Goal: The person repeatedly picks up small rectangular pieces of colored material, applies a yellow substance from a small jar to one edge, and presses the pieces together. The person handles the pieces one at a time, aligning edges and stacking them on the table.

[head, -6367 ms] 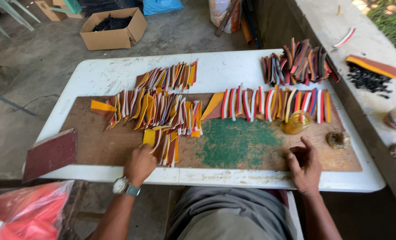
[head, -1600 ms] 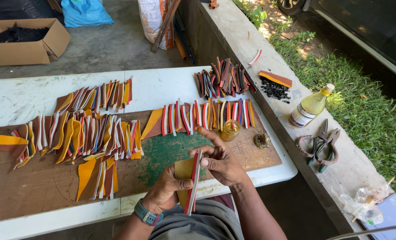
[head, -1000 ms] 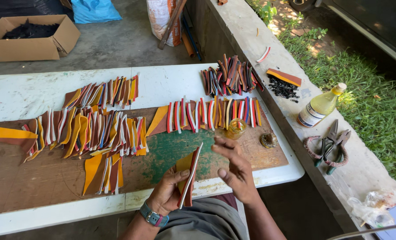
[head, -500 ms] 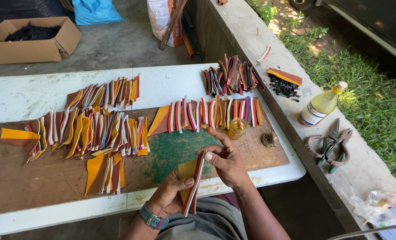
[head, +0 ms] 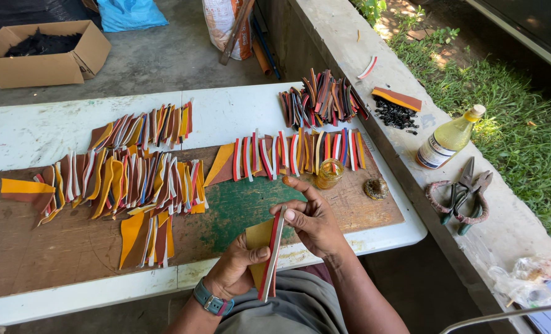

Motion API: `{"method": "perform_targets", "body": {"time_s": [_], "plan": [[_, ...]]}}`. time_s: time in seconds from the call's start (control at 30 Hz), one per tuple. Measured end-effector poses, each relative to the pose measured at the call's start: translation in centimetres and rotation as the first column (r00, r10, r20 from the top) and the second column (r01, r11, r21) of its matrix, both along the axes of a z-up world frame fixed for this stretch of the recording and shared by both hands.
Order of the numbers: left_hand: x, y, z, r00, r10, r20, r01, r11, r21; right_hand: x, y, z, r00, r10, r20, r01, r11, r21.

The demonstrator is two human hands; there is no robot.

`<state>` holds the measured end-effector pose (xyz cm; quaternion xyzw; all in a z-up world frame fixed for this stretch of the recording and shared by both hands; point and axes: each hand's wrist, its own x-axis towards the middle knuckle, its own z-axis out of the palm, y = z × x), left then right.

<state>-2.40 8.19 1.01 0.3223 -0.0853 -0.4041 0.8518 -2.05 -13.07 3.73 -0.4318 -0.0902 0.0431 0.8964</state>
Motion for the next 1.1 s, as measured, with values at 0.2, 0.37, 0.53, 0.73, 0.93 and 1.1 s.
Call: {"method": "perform_targets", "body": {"time_s": [0.2, 0.37, 0.53, 0.73, 0.93, 1.1], "plan": [[0.0, -0.2, 0.2, 0.999, 0.033, -0.021, -0.033, 0.999, 0.029, 0.3, 0.0, -0.1, 1.0, -0.018, -0.009, 0.018, 1.0, 0.008], [0.0, -0.2, -0.4, 0.992, 0.069, -0.11, -0.08, 0.992, -0.1, -2.1, -0.1, 0.8, 0.949, -0.171, 0.263, 0.258, 0.901, -0.348], [-0.2, 0.0, -1.2, 0.99, 0.047, -0.133, -0.065, 0.989, -0.131, -5.9, -0.4, 2.4, 0.828, -0.1, 0.551, 0.491, 0.605, -0.627], [-0.3, 0.0, -1.6, 0.993, 0.005, -0.122, -0.023, 0.989, -0.146, -5.2, -0.5, 3.9, 0.761, -0.078, 0.644, 0.632, 0.316, -0.708], [0.0, 0.0, -1.4, 0.994, 0.015, -0.109, -0.034, 0.984, -0.175, -7.1, 0.2, 4.7, 0.601, 0.087, 0.794, 0.775, 0.177, -0.606], [-0.3, 0.5, -1.2, 0.997, -0.012, -0.078, -0.006, 0.975, -0.224, -7.1, 0.4, 5.2, 0.549, 0.095, 0.83, 0.829, 0.066, -0.556]]}}
